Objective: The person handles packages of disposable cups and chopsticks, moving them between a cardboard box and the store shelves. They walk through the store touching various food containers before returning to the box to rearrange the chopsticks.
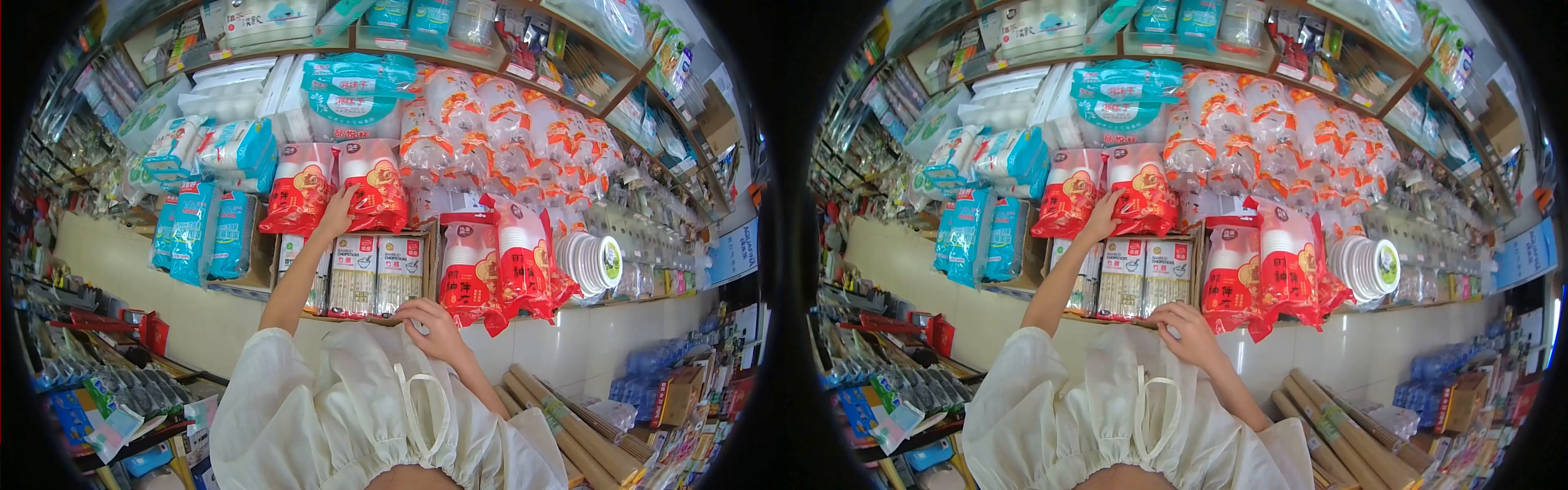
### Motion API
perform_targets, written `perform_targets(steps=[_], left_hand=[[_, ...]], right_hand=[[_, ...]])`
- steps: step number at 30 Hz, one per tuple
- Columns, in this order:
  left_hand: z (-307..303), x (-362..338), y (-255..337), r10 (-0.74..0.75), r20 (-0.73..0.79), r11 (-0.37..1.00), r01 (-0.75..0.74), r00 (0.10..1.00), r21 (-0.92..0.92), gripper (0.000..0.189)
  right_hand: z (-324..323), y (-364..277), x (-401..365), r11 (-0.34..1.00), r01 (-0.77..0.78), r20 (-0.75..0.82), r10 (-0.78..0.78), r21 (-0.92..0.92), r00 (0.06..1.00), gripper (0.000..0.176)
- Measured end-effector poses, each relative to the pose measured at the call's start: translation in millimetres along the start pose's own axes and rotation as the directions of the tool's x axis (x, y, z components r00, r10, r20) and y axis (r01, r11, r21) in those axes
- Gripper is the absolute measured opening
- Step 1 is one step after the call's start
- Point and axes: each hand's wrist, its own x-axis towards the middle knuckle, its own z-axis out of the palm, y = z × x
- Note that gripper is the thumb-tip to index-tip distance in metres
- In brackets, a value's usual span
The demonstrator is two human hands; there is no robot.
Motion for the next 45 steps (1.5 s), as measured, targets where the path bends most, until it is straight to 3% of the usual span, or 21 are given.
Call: perform_targets(steps=[11, 14, 17, 20, 21, 24, 27, 30, 31, 33, 36, 39, 42, 45], left_hand=[[-10.2, -7.0, -19.1, 0.047, 0.089, 0.995, -0.038, 0.995, -0.097, 0.081], [-7.4, -16.5, -2.2, 0.011, 0.01, 1.0, -0.011, 1.0, -0.022, 0.078], [-2.0, -30.9, 5.9, 0.065, -0.166, 0.998, -0.067, 0.984, -0.007, 0.073], [4.4, -55.7, 10.1, -0.01, -0.297, 0.997, -0.014, 0.955, -0.076, 0.066], [5.5, -62.7, 8.5, 0.011, -0.388, 0.998, -0.034, 0.922, -0.052, 0.056], [8.3, -83.6, -1.0, -0.261, -0.518, 0.952, 0.129, 0.814, -0.278, 0.044], [17.6, -91.9, -43.1, -0.494, -0.637, 0.857, 0.204, 0.592, -0.474, 0.045], [25.3, -79.5, -120.8, -0.778, -0.43, 0.608, 0.374, 0.458, -0.7, 0.05], [25.1, -75.0, -127.4, -0.795, -0.387, 0.56, 0.318, 0.468, -0.765, 0.05], [3.5, -67.0, -108.5, -0.815, -0.3, 0.443, 0.201, 0.495, -0.874, 0.05], [-13.9, -60.5, -86.8, -0.918, -0.128, 0.226, 0.23, 0.376, -0.947, 0.05], [-18.2, -64.0, -98.8, -0.912, 0.062, 0.074, 0.314, 0.405, -0.947, 0.047], [-24.1, -62.9, -74.9, -0.898, 0.064, 0.045, 0.235, 0.435, -0.971, 0.048], [-24.7, -59.0, -79.6, -0.835, 0.208, -0.122, 0.197, 0.51, -0.973, 0.041]], right_hand=[[0.5, 3.9, 3.5, 1.0, 0.029, 0.008, -0.029, 0.004, 1.0, 0.013], [1.0, 5.1, 6.1, 0.999, 0.029, 0.022, -0.03, 0.017, 0.999, 0.013], [-0.2, 6.6, 5.4, 1.0, 0.012, 0.024, -0.012, 0.01, 1.0, 0.013], [-2.3, 9.0, 2.2, 1.0, -0.003, 0.0, 0.003, -0.009, 1.0, 0.013], [-2.8, 10.3, 1.0, 1.0, -0.007, -0.005, 0.007, -0.012, 1.0, 0.014], [-4.6, 12.2, -2.1, 1.0, -0.009, -0.025, 0.008, -0.017, 1.0, 0.014], [-5.6, 11.4, -2.8, 1.0, -0.025, -0.026, 0.025, -0.006, 0.999, 0.013], [-5.8, 11.5, -1.1, 1.0, -0.03, -0.021, 0.03, 0.002, 0.999, 0.013], [-5.7, 11.6, -0.1, 1.0, -0.028, -0.02, 0.028, 0.004, 0.999, 0.013], [-6.2, 10.8, 1.6, 0.999, -0.035, -0.012, 0.035, 0.007, 0.999, 0.013], [-5.9, 10.3, 2.8, 0.999, -0.041, -0.005, 0.041, 0.01, 0.999, 0.012], [-6.4, 12.3, 2.6, 1.0, -0.024, -0.012, 0.025, 0.01, 1.0, 0.012], [-8.3, 13.4, 2.3, 1.0, -0.012, -0.025, 0.012, -0.001, 1.0, 0.012], [-8.4, 13.8, 0.6, 1.0, -0.016, -0.03, 0.016, 0.0, 0.999, 0.013]])
